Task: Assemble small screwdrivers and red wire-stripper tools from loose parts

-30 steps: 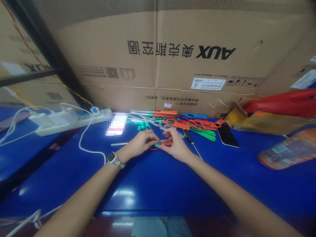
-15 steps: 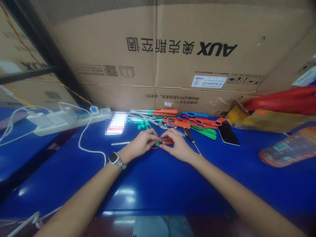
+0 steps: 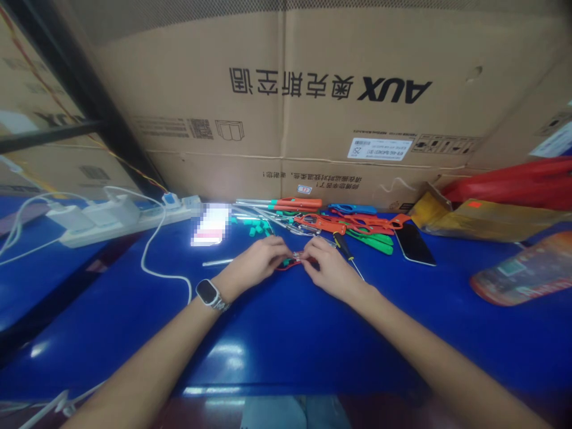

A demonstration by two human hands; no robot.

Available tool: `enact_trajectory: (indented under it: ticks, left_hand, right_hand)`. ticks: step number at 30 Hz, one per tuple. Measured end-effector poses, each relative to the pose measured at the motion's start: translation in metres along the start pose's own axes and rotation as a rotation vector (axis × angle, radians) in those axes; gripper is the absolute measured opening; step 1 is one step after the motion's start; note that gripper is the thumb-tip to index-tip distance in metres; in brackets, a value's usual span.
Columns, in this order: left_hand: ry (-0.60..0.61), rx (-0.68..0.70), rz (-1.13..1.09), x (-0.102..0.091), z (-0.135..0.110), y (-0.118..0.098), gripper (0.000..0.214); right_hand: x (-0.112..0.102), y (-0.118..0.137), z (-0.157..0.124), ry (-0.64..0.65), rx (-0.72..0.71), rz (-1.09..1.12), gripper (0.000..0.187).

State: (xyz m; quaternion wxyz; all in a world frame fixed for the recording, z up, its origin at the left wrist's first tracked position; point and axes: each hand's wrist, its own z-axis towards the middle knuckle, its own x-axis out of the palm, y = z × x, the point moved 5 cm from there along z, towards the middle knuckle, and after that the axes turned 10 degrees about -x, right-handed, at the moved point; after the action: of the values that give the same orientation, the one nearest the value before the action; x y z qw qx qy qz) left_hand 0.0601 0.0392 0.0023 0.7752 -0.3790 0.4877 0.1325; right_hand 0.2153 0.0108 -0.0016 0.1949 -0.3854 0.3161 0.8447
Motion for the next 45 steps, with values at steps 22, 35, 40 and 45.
enact_trajectory:
  ticks: [22,35,40,45]
  left_hand:
    - [0.008,-0.106,0.094,0.002,-0.004,0.001,0.024]
    - [-0.018,-0.134,0.038,0.000,-0.001,0.001,0.017]
    - [-0.033,-0.137,0.020,0.001,-0.001,0.001,0.021]
    - [-0.081,-0.133,-0.044,-0.006,-0.003,0.004,0.025]
  right_hand:
    - [-0.008,-0.005,-0.001,0.025,-0.007,0.009,0.014]
    - [-0.005,0.006,0.004,0.171,-0.065,-0.329,0.014]
    - [-0.002,0.005,0.002,0.156,-0.033,-0.302,0.012]
    - [-0.001,-0.002,0.002,0.122,-0.005,-0.293,0.014]
